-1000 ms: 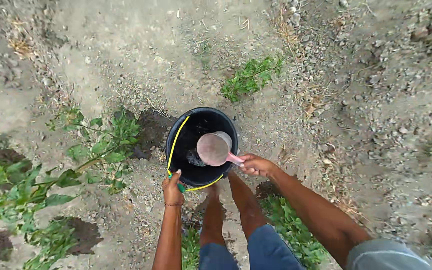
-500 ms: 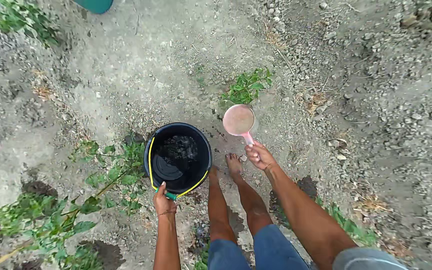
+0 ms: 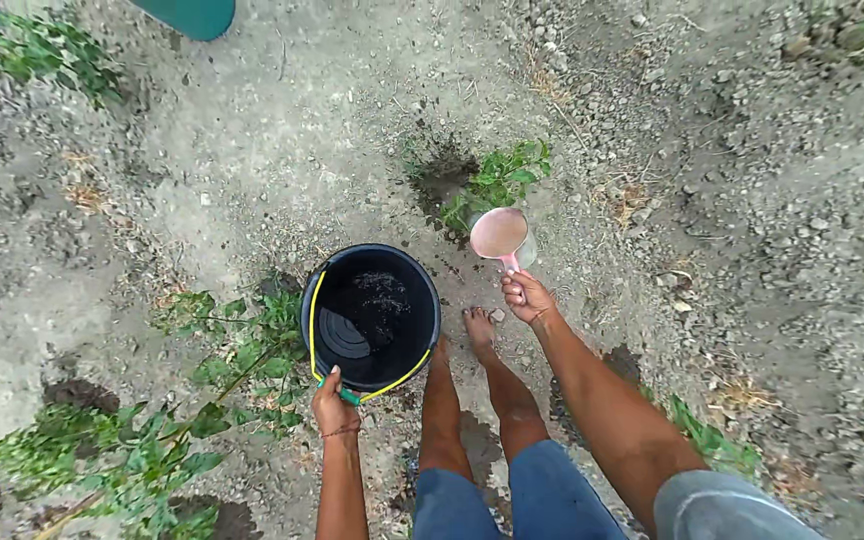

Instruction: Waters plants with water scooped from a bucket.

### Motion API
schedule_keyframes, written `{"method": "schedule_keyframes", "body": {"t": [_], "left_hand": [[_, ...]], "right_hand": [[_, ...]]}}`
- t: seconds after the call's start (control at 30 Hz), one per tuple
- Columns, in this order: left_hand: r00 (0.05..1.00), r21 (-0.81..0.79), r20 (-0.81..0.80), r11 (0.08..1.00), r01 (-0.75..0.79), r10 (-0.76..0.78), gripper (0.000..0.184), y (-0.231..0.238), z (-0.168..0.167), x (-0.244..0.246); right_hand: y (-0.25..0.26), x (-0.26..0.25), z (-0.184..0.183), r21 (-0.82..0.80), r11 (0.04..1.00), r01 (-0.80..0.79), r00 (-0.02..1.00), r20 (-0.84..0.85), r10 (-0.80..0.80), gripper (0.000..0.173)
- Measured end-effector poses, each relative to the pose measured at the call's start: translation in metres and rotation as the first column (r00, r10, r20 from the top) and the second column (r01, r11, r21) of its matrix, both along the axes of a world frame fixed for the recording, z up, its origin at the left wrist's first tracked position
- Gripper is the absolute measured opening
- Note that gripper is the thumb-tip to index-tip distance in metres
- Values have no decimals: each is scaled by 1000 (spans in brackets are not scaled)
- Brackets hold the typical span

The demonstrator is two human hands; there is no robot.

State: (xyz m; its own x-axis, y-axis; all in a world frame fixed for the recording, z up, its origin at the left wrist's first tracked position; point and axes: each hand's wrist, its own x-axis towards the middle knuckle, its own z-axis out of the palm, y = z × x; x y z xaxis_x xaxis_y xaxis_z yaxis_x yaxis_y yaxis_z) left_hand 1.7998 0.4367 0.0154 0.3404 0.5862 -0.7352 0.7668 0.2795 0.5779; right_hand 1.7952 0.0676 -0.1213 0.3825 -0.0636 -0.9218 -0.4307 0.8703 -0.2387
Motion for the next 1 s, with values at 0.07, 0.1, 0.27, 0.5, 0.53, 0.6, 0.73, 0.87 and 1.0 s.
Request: {"method": "schedule_keyframes", "body": {"t": [0.07, 0.1, 0.27, 0.5, 0.53, 0.6, 0.73, 0.87, 1.0], "left_hand": [[999, 3, -18, 999, 32, -32, 34, -1, 2, 3], [999, 2, -25, 999, 46, -46, 36, -1, 4, 4], [997, -25, -18, 997, 74, -74, 36, 2, 5, 10], [990, -44, -12, 989, 139, -140, 37, 11, 5, 17], [989, -44, -11, 988, 148, -149, 37, 13, 5, 17], [986, -42, -9, 986, 164, -165, 36, 15, 5, 19], [985, -47, -6, 984, 171, -171, 36, 20, 2, 21], [986, -48, -16, 985, 165, -166, 33, 25, 6, 27], [987, -46, -9, 986, 163, -163, 31, 27, 8, 34]], "right_hand": [[7, -2, 6, -9, 1000, 30, 999, -33, -31, 10], [11, -3, 9, -11, 999, 39, 998, -50, -39, 9], [24, -7, 13, -11, 992, 130, 987, -97, -130, 8], [34, 2, 22, -14, 971, 238, 967, -95, -238, 10], [34, 7, 24, -15, 969, 246, 965, -91, -247, 10], [34, 19, 26, -39, 966, 256, 962, -88, -259, 10], [33, 46, 25, -107, 962, 251, 961, -88, -261, 10], [31, 65, 19, -136, 951, 276, 955, -76, -288, 8], [31, 74, 20, -144, 953, 265, 956, -86, -279, 8]]}}
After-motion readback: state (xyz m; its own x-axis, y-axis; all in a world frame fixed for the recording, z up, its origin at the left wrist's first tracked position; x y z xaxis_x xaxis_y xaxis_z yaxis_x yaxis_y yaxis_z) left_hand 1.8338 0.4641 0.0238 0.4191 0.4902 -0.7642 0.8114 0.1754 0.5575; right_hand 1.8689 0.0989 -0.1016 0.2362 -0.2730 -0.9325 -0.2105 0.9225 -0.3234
